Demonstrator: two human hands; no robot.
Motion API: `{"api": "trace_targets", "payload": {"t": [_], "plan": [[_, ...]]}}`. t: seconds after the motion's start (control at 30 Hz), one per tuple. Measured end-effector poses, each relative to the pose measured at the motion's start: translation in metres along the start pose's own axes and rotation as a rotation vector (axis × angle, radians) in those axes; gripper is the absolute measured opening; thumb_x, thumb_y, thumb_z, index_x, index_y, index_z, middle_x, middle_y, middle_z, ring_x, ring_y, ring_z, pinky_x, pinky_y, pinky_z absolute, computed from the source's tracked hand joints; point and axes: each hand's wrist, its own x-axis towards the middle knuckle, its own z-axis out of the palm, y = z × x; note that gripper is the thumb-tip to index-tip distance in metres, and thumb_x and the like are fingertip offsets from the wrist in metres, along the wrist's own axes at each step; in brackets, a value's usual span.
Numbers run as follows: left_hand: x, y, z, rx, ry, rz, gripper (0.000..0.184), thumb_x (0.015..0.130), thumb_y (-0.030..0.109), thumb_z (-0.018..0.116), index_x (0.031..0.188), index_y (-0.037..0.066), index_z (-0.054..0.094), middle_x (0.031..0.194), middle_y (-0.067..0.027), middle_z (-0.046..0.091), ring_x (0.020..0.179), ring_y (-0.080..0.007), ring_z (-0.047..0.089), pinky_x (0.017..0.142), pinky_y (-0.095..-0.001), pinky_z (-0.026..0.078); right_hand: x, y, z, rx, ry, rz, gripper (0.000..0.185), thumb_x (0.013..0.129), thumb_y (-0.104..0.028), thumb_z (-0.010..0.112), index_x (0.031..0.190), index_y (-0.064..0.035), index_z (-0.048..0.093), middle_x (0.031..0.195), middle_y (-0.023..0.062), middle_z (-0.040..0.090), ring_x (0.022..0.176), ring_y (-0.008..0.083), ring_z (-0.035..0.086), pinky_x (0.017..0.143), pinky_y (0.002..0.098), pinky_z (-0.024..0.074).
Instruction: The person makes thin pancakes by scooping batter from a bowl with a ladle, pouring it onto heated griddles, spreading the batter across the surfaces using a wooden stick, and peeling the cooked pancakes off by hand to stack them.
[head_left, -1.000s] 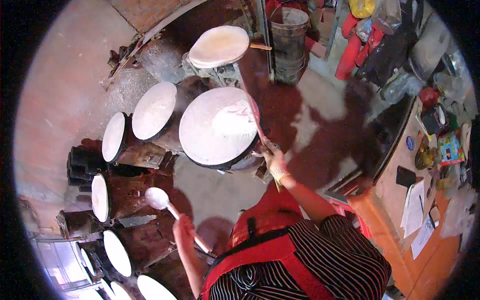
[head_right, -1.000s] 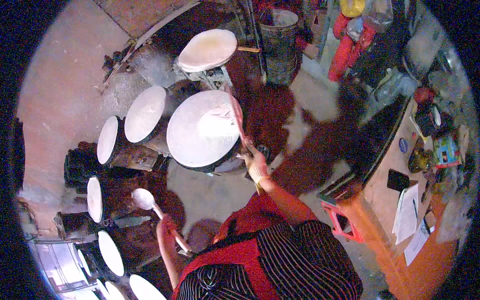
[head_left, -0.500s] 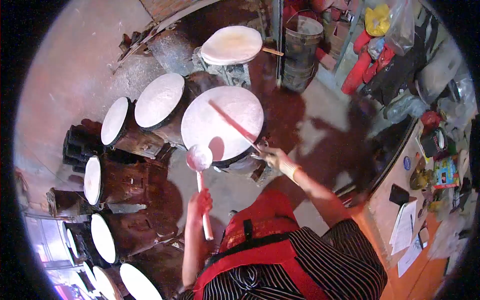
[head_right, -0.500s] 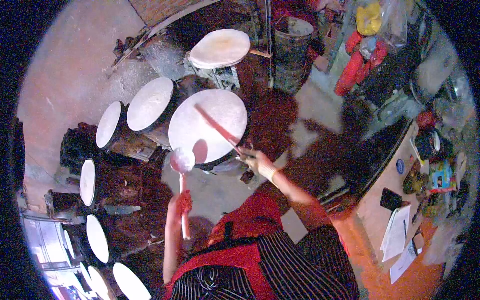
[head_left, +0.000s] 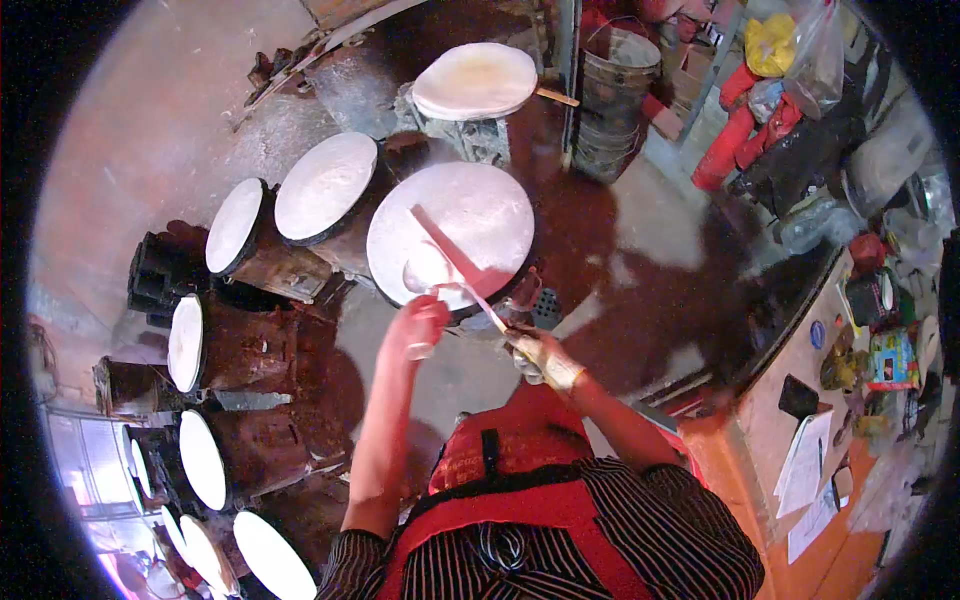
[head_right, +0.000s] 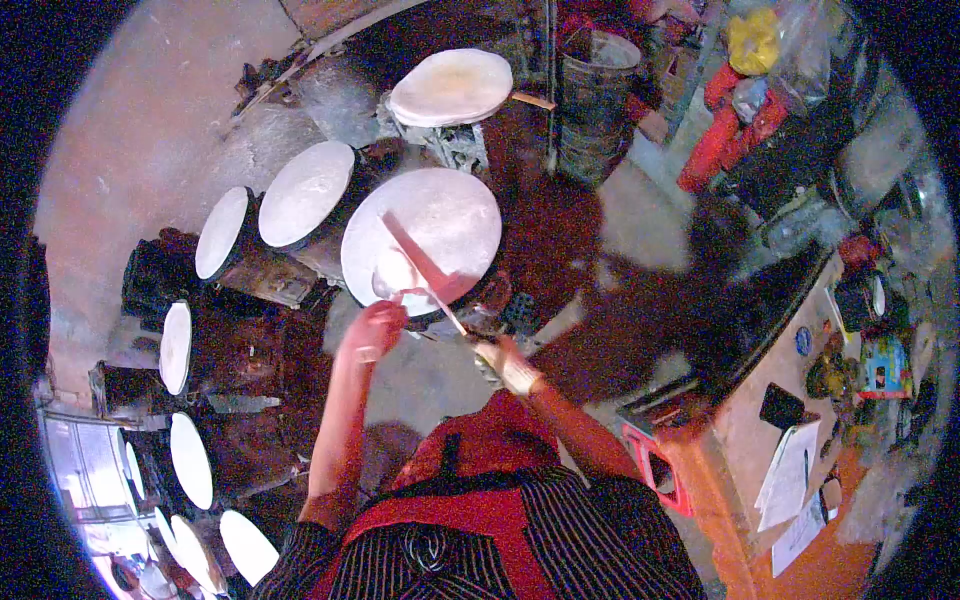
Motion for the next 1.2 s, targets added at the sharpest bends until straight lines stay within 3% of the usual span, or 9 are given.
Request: {"api": "trace_targets", "payload": {"t": [0.23,0.47,0.57,0.73,0.83,0.9,1.0,1.07,1.2], "plan": [[-0.116,-0.02,-0.007,0.069,-0.025,-0.058,0.018,0.099,0.01,0.042,0.111,-0.004,0.043,0.074,-0.0037,0.04,0.052,-0.0078,0.038,0.034,-0.0186,0.032,-0.021,-0.101,0.0,-0.39,0.308,-0.413,0.039,0.09,-0.016,0.061,0.129,-0.0145,0.059,0.08,0.0029,0.064,0.059,0.0111,0.055,0.051,0.0287,0.0427],[-0.135,0.009,-0.055,0.077,0.133,0.08,0.014,0.098,0.008,0.043,0.106,-0.004,0.044,0.07,-0.0019,0.04,0.051,-0.007,0.037,0.032,-0.0161,0.029,-0.036,0.023,-0.008,-0.959,0.12,-0.511,0.043,0.087,-0.016,0.062,0.129,-0.0101,0.058,0.109,0.0197,0.066,0.09,0.0258,0.069,0.078,0.0349,0.0518],[-0.163,0.015,-0.063,0.09,0.139,0.17,0.014,0.098,0.008,0.043,0.106,-0.004,0.045,0.07,-0.0025,0.041,0.05,-0.0061,0.037,0.031,-0.015,0.028,-0.031,0.001,0.008,-0.874,0.472,-0.854,0.037,0.095,-0.004,0.052,0.132,-0.0022,0.052,0.102,0.0068,0.064,0.089,0.0091,0.058,0.082,0.0235,0.0456],[-0.267,0.015,-0.038,-0.351,-0.239,0.197,0.025,0.101,0.013,0.039,0.117,-0.006,0.043,0.074,-0.0046,0.04,0.05,-0.0091,0.039,0.034,-0.0202,0.033,-0.036,0.037,0.047,-1.151,-0.065,-0.402,0.046,0.091,-0.004,0.056,0.135,-0.0007,0.048,0.116,0.005,0.061,0.095,0.0118,0.058,0.084,0.0264,0.0455],[-0.307,0.039,-0.06,-0.28,-0.333,0.457,0.031,0.101,0.015,0.04,0.125,-0.004,0.043,0.072,-0.0034,0.04,0.048,-0.0074,0.038,0.033,-0.0195,0.031,0.021,0.046,0.11,-1.004,-0.061,-0.686,0.046,0.089,-0.007,0.059,0.134,-0.0003,0.049,0.107,0.0031,0.06,0.087,0.0135,0.058,0.077,0.0269,0.0471],[-0.324,0.087,-0.07,0.018,-0.031,0.693,0.023,0.099,0.015,0.047,0.114,-0.001,0.048,0.065,0.0013,0.039,0.044,-0.002,0.031,0.032,-0.016,0.025,0.073,0.048,0.153,-1.036,0.012,-0.729,0.044,0.089,-0.01,0.063,0.13,-0.0003,0.051,0.102,0.0043,0.06,0.084,0.0125,0.058,0.071,0.0258,0.0473],[-0.344,0.178,-0.113,0.118,0.115,0.704,0.013,0.097,0.013,0.049,0.102,0.001,0.047,0.065,0.0022,0.041,0.045,-0.0022,0.032,0.033,-0.0153,0.024,0.139,0.043,0.226,-0.347,-0.078,-0.151,0.024,0.09,-0.009,0.059,0.113,-0.0041,0.059,0.091,0.0024,0.057,0.064,0.0088,0.049,0.058,0.0219,0.0439],[-0.376,0.21,-0.133,0.148,0.115,0.803,0.009,0.096,0.01,0.049,0.1,0.003,0.045,0.065,0.0021,0.041,0.047,-0.0032,0.033,0.033,-0.0164,0.024,0.17,0.05,0.287,-0.515,-0.131,-0.275,0.021,0.09,-0.005,0.055,0.11,-0.0037,0.06,0.085,0.0025,0.058,0.065,0.0096,0.05,0.058,0.0237,0.043],[-0.416,0.219,-0.188,0.863,0.89,1.504,0.016,0.098,0.02,0.048,0.106,0.008,0.041,0.071,-0.0018,0.047,0.051,-0.0082,0.045,0.043,-0.0244,0.039,0.226,0.059,0.41,-1.196,-0.319,-0.402,0.019,0.088,-0.002,0.053,0.105,-0.0012,0.062,0.088,0.0051,0.062,0.078,0.0138,0.056,0.074,0.0274,0.0461]]}}
